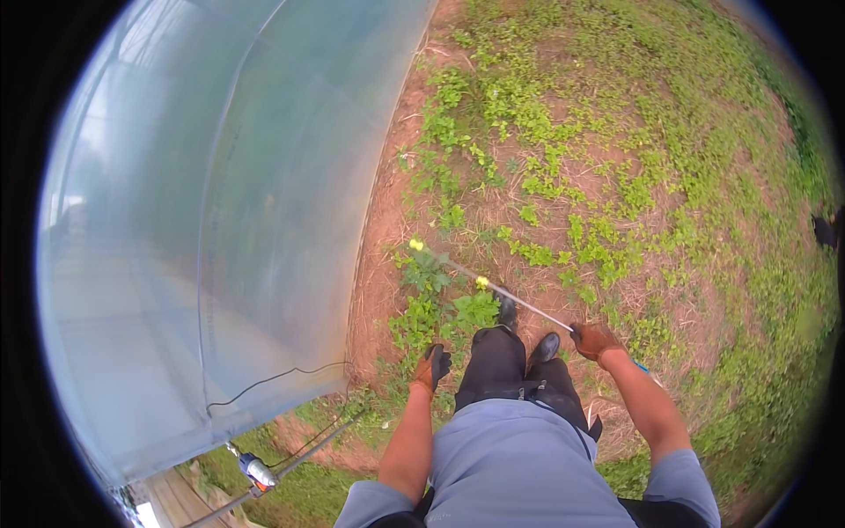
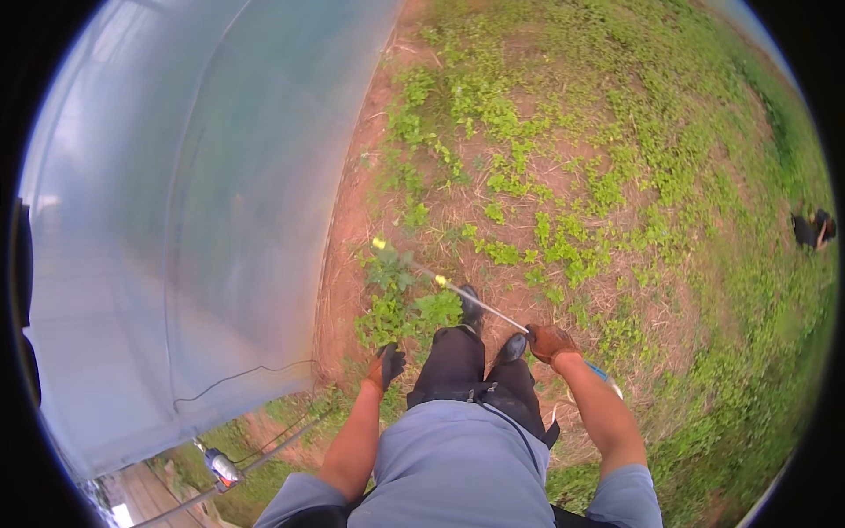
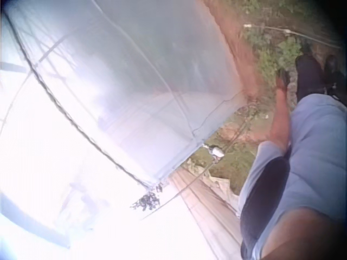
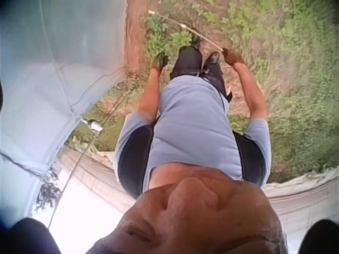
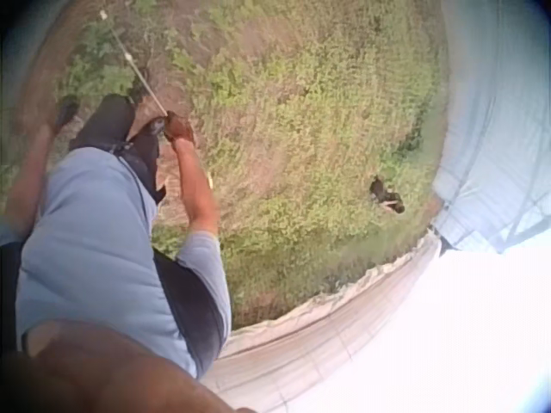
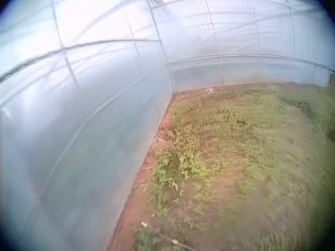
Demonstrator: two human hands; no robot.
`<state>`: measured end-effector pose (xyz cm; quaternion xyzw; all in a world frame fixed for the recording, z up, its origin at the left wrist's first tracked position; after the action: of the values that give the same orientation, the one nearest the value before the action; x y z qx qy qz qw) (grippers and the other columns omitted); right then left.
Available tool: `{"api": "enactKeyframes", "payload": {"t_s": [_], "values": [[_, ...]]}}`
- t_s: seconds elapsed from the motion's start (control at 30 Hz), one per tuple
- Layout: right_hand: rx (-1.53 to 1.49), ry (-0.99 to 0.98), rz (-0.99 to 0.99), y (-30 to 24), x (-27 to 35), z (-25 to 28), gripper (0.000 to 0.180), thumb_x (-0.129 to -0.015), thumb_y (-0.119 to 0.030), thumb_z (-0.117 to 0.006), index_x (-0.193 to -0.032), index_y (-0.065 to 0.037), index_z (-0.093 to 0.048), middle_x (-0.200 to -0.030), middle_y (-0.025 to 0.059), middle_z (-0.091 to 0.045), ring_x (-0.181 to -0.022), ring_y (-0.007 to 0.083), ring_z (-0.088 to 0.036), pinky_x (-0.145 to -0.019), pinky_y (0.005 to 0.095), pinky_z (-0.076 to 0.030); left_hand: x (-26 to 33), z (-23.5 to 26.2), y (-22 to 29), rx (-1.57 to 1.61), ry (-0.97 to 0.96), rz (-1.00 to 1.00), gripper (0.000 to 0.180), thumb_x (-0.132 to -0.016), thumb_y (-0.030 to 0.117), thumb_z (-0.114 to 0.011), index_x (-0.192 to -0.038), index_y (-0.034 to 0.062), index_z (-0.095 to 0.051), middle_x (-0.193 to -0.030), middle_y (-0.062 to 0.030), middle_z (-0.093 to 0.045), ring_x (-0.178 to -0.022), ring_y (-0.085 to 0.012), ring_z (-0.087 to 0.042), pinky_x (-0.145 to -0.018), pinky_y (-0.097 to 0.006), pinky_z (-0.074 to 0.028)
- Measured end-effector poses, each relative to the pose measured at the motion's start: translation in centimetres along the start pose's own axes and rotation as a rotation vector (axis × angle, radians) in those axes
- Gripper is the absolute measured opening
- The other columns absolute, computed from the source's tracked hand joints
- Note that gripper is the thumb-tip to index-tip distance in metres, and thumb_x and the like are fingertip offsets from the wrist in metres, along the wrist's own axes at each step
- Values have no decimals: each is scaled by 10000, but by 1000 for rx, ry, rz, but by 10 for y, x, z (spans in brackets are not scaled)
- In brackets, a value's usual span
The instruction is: The person walks along the edge of a greenhouse and sprays a liquid from a wand onto low-lying weeds and grass. The person moves steadily forward, sweeping the wand side to side to cover the ground.
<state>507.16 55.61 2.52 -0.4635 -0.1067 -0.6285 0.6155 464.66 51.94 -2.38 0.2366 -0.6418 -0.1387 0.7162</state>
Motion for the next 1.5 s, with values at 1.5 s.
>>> {"api": "enactKeyframes", "payload": {"t_s": [1.5], "values": [[-603,295,-162,-28,-418,434,388,-915,-343,-487,-1205,-98,-570,-693,110,-574,-537,224,-549,-477,393,-479,-219,-171,356,302,122,-57,531,-869,410,-611,-1247,51,-509,-1010,-102,-642,-840,-201,-632,-696,-330,-520]]}}
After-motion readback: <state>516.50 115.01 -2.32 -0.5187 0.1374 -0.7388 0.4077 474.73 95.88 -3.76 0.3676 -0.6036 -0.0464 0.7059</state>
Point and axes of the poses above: each hand's wrist, its own x-axis away from the middle knuckle, its own z-axis out of the back of the hand, y = z × x, the point moved 1 cm from there along -x, towards the middle knuckle
